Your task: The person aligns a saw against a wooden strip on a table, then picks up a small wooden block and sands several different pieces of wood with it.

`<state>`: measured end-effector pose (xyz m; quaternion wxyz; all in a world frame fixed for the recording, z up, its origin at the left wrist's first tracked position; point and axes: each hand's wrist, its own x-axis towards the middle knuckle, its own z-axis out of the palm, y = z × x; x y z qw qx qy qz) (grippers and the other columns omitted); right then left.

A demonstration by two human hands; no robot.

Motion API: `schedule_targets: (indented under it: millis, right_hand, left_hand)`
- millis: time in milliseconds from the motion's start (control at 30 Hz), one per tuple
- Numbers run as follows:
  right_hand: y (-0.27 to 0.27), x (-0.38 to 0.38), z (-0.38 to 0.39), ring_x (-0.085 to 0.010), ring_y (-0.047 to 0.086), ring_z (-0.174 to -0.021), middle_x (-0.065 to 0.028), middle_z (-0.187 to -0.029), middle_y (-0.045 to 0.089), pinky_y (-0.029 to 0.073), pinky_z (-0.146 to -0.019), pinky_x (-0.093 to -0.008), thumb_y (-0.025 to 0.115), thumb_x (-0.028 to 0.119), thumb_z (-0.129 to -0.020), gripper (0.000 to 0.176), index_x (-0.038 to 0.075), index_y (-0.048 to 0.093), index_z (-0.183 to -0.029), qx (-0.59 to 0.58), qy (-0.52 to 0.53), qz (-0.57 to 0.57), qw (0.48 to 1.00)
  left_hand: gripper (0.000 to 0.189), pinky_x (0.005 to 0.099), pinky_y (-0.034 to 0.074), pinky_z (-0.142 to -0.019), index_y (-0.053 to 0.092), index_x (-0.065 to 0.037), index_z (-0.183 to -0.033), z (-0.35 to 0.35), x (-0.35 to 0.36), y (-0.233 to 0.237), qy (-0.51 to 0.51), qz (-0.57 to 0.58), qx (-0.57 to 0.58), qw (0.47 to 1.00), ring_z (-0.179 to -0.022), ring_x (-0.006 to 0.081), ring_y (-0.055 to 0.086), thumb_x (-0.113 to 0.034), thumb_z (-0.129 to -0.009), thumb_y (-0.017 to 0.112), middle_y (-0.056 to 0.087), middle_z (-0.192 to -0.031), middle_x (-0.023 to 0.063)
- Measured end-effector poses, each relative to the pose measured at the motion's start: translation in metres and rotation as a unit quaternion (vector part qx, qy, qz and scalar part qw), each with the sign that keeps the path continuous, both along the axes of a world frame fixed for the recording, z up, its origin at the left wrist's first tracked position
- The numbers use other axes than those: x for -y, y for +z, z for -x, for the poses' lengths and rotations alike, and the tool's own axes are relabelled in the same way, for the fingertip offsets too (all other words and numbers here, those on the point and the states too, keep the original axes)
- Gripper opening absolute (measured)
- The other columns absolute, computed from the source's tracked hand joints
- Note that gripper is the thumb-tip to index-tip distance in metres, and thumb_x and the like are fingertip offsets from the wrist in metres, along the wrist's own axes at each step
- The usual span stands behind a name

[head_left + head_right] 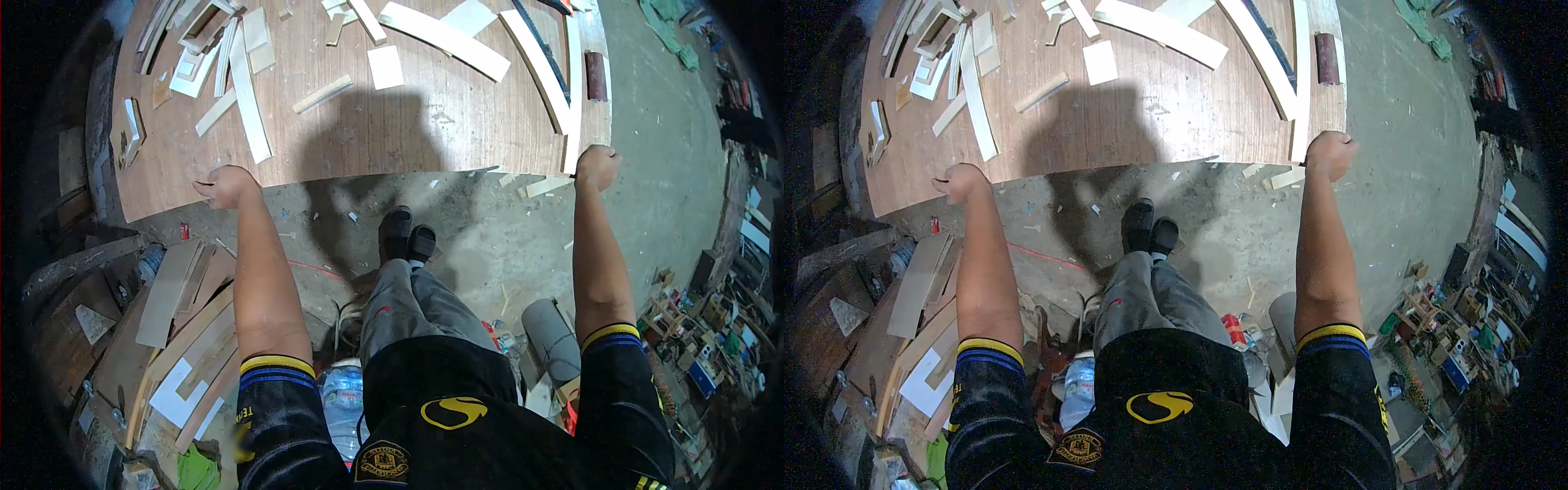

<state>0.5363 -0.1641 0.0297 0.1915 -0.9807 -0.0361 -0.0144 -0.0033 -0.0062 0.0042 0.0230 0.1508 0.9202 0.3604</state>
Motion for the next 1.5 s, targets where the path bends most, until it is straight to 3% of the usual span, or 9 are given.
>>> schedule_targets:
  millis: [100, 200, 400, 467, 833, 1000, 1100, 1367, 1500]
  right_hand:
    - [-0.001, 0.0, -0.001, -0.0459, 0.057, -0.101, -0.0283, -0.109, 0.061, 0.042, -0.089, -0.0517, 0.035, 0.031, -0.091, 0.044, -0.001, 0.055, -0.114, 0.006, 0.001, 0.0, 1.0]
    - [-0.002, -0.001, -0.001, -0.0463, 0.058, -0.101, -0.0287, -0.108, 0.061, 0.042, -0.089, -0.0519, 0.035, 0.031, -0.091, 0.043, 0.0, 0.055, -0.114, 0.002, -0.01, 0.0, 1.0]
    - [-0.004, -0.001, -0.003, -0.0467, 0.057, -0.1, -0.0281, -0.108, 0.061, 0.042, -0.087, -0.0524, 0.034, 0.032, -0.092, 0.043, 0.002, 0.054, -0.114, -0.002, -0.013, -0.001, 1.0]
    - [-0.003, -0.001, -0.001, -0.0467, 0.057, -0.1, -0.0275, -0.109, 0.061, 0.042, -0.087, -0.0526, 0.034, 0.032, -0.092, 0.043, 0.002, 0.054, -0.114, 0.007, -0.015, -0.003, 1.0]
    - [-0.002, -0.004, -0.001, -0.0463, 0.058, -0.1, -0.0262, -0.109, 0.062, 0.044, -0.085, -0.0521, 0.034, 0.035, -0.091, 0.047, 0.004, 0.056, -0.119, -0.003, -0.032, 0.034, 0.999]
    - [0.0, -0.004, -0.003, -0.0446, 0.058, -0.103, -0.0244, -0.112, 0.062, 0.044, -0.089, -0.0504, 0.032, 0.039, -0.09, 0.052, 0.004, 0.062, -0.113, -0.041, -0.056, 0.055, 0.996]
    - [0.004, -0.004, -0.005, -0.0438, 0.057, -0.106, -0.0236, -0.116, 0.061, 0.043, -0.092, -0.0491, 0.03, 0.041, -0.09, 0.055, 0.004, 0.061, -0.117, -0.098, -0.055, 0.076, 0.991]
    - [0.02, -0.013, 0.008, -0.0432, 0.056, -0.107, -0.0227, -0.118, 0.06, 0.043, -0.092, -0.0491, 0.032, 0.041, -0.092, 0.053, 0.004, 0.062, -0.116, -0.063, -0.059, 0.063, 0.994]
    - [0.012, -0.009, 0.003, -0.0448, 0.058, -0.102, -0.0237, -0.112, 0.062, 0.044, -0.087, -0.0514, 0.034, 0.042, -0.091, 0.052, 0.005, 0.063, -0.113, -0.043, -0.054, 0.08, 0.994]
  left_hand:
    - [0.047, 0.0496, 0.047, -0.09, 0.042, -0.012, -0.139, -0.006, 0.0, 0.006, -0.006, 0.054, 0.012, 0.998, -0.102, 0.0432, 0.057, -0.023, -0.094, 0.034, 0.043, -0.123, 0.0318]
    - [0.045, 0.0518, 0.047, -0.091, 0.051, -0.011, -0.132, -0.009, -0.002, 0.004, 0.037, 0.024, -0.023, 0.999, -0.103, 0.0425, 0.06, -0.023, -0.09, 0.037, 0.058, -0.118, 0.0267]
    - [0.048, 0.0532, 0.045, -0.091, 0.045, -0.014, -0.137, -0.008, -0.001, 0.009, 0.02, 0.055, 0.005, 0.998, -0.102, 0.0444, 0.058, -0.026, -0.092, 0.036, 0.055, -0.116, 0.0303]
    - [0.046, 0.0493, 0.044, -0.093, 0.041, -0.015, -0.14, -0.005, -0.001, 0.005, 0.01, 0.064, 0.016, 0.998, -0.104, 0.0428, 0.055, -0.029, -0.096, 0.033, 0.043, -0.122, 0.0308]
    - [0.045, 0.0503, 0.044, -0.092, 0.044, -0.018, -0.138, -0.004, -0.002, 0.007, 0.025, 0.037, 0.023, 0.999, -0.105, 0.0433, 0.055, -0.026, -0.095, 0.036, 0.047, -0.12, 0.0304]
    - [0.046, 0.0499, 0.044, -0.091, 0.042, -0.021, -0.14, 0.005, 0.0, -0.008, 0.027, 0.031, -0.041, 0.998, -0.103, 0.0438, 0.054, -0.025, -0.095, 0.037, 0.046, -0.12, 0.0285]
    - [0.047, 0.049, 0.043, -0.091, 0.041, -0.022, -0.141, -0.003, -0.002, 0.006, 0.033, 0.044, 0.005, 0.998, -0.103, 0.0435, 0.054, -0.023, -0.094, 0.037, 0.044, -0.122, 0.029]
    - [0.049, 0.0498, 0.044, -0.089, 0.039, -0.024, -0.143, -0.005, -0.004, 0.008, 0.029, 0.045, -0.004, 0.999, -0.098, 0.0446, 0.057, -0.021, -0.094, 0.035, 0.044, -0.119, 0.0317]
    - [0.049, 0.0486, 0.045, -0.09, 0.038, -0.024, -0.143, -0.011, -0.006, 0.024, 0.034, 0.075, 0.037, 0.996, -0.104, 0.0448, 0.055, -0.021, -0.094, 0.034, 0.041, -0.127, 0.0336]
